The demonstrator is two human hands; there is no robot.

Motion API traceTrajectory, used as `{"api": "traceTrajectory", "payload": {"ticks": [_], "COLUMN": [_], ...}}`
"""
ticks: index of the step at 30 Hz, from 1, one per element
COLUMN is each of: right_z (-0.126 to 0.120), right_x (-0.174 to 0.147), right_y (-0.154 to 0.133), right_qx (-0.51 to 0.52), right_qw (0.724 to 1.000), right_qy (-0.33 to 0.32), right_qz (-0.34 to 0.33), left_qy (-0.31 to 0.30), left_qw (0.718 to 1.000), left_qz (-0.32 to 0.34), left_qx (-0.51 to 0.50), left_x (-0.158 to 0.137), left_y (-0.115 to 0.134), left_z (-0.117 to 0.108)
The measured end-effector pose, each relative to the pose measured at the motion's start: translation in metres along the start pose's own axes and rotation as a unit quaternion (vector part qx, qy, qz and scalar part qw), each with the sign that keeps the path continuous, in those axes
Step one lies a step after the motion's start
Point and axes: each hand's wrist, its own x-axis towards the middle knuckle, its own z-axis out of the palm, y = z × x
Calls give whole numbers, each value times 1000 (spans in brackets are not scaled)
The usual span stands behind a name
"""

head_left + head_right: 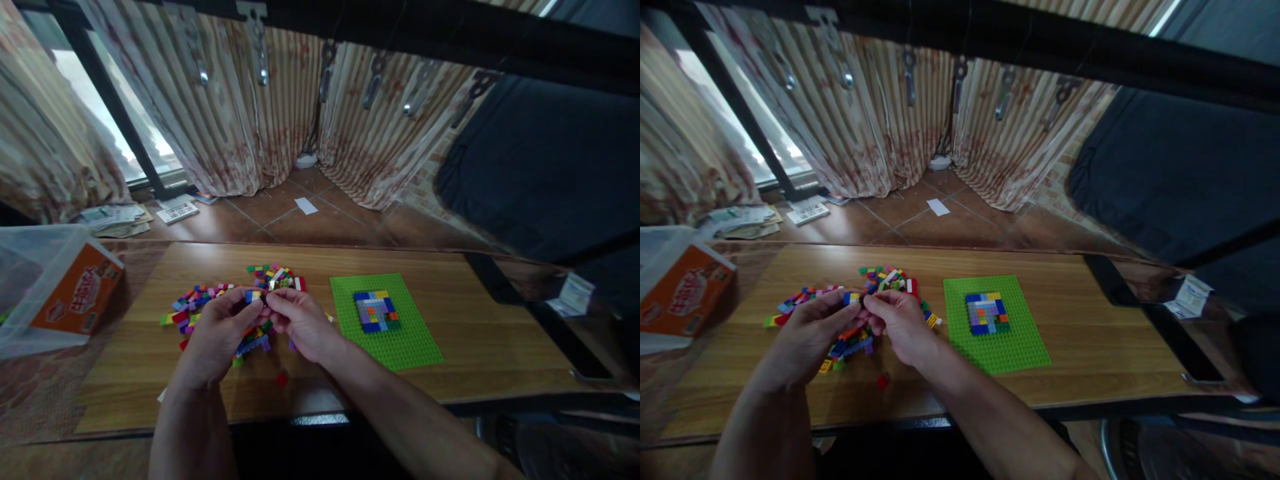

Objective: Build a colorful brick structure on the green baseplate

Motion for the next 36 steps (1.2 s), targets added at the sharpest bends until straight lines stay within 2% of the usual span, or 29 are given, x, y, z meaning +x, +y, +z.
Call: {"api": "traceTrajectory", "payload": {"ticks": [3, 5, 6, 7, 9, 11, 13, 16, 20, 26, 28, 32, 34, 36], "right_z": [-5, -9, -12, -14, -17, -18, -18, -17, -15, -11, -9, -4, 0, 5], "right_x": [5, 8, 9, 10, 12, 14, 14, 13, 9, 5, 7, 14, 17, 18], "right_y": [0, -1, -2, -3, -4, -4, -3, -3, -9, -17, -15, -5, -2, -1], "right_qx": [-45, -146, -224, -314, -473, -563, -601, -622, -615, -582, -541, -399, -347, -338], "right_qw": [998, 984, 965, 934, 858, 799, 770, 752, 760, 778, 810, 898, 923, 927], "right_qy": [31, 75, 98, 105, 95, 69, 41, 9, -17, -10, -4, 4, -2, -2], "right_qz": [-19, -64, -96, -132, -178, -199, -209, -216, -207, -238, -227, -188, -167, -159], "left_qy": [-1, 13, 22, 32, 54, 70, 71, 54, 42, 18, 14, 25, -2, -20], "left_qw": [1000, 1000, 999, 997, 986, 963, 945, 937, 948, 989, 996, 998, 996, 995], "left_qz": [0, -3, -4, -2, 11, 31, 47, 61, 56, 5, 2, 11, 28, 43], "left_qx": [-3, 13, 33, 65, 159, 258, 317, 340, 310, 145, 92, 61, 79, 91], "left_x": [2, 4, 5, 5, 7, 8, 9, 10, 11, 10, 8, 4, 2, 1], "left_y": [-4, -7, -9, -11, -15, -18, -20, -21, -26, -25, -20, -11, -9, -8], "left_z": [-3, -7, -9, -12, -16, -20, -22, -24, -26, -21, -16, -7, -4, -2]}}
